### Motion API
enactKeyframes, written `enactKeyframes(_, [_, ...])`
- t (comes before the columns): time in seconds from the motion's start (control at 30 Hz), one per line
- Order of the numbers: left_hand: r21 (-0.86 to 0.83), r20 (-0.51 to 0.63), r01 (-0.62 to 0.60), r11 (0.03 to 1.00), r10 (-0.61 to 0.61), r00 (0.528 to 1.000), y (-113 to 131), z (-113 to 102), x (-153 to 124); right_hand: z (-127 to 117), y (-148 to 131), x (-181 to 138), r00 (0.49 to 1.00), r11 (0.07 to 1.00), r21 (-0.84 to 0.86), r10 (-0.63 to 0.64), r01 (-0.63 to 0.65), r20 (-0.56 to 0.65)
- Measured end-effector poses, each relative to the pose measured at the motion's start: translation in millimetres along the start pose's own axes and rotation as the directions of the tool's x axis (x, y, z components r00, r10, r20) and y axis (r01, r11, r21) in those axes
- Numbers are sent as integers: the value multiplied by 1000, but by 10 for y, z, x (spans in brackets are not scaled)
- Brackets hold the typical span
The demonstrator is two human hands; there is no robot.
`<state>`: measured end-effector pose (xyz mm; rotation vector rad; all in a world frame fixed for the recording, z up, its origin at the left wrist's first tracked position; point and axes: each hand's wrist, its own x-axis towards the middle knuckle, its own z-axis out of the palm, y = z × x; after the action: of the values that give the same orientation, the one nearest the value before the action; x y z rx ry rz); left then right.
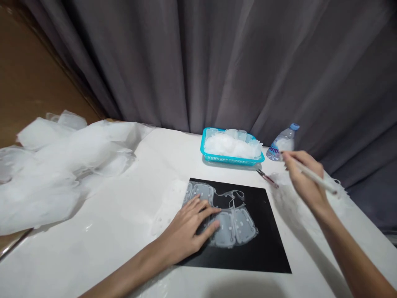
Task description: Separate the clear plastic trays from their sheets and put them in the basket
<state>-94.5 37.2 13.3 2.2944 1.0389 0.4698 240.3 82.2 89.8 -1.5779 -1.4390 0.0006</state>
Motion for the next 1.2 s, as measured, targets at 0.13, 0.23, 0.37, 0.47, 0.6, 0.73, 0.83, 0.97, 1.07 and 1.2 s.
enactKeyframes(0.13, [-353, -55, 132, 926, -162, 985, 18, -37, 27, 204, -431, -777, 950, 975, 211, -134, 75, 282])
enactKeyframes(0.23, [-637, 14, 205, 743, -255, 967, 61, -73, 51, 369, -645, -1185, 811, 909, 380, -348, 169, 471])
enactKeyframes(0.37, [-774, 119, 284, 566, -311, 943, 80, -138, 68, 313, -700, -1329, 568, 877, 471, -438, 97, 697])
enactKeyframes(0.47, [-811, 149, 288, 510, -295, 944, 50, -190, 73, 193, -646, -1244, 554, 894, 444, -336, -68, 762])
enactKeyframes(0.6, [-855, 140, 261, 449, -285, 948, -6, -207, 84, 221, -558, -1165, 728, 927, 336, -114, -167, 676])
enactKeyframes(0.73, [-875, 99, 225, 429, -295, 950, -28, -157, 88, 423, -520, -1234, 773, 908, 307, 28, -285, 633])
enactKeyframes(0.83, [-879, 76, 195, 436, -276, 958, -19, -122, 82, 539, -545, -1295, 724, 864, 328, 59, -382, 687])
enactKeyframes(0.97, [-875, 62, 191, 445, -288, 956, 11, -118, 72, 583, -583, -1328, 696, 810, 353, 92, -468, 712])
enactKeyframes(1.07, [-872, 69, 207, 444, -307, 949, 30, -131, 70, 566, -588, -1315, 696, 803, 360, 93, -476, 712])
enactKeyframes(1.2, [-875, 66, 195, 442, -291, 954, 35, -135, 72, 545, -591, -1259, 681, 794, 369, 77, -483, 728])
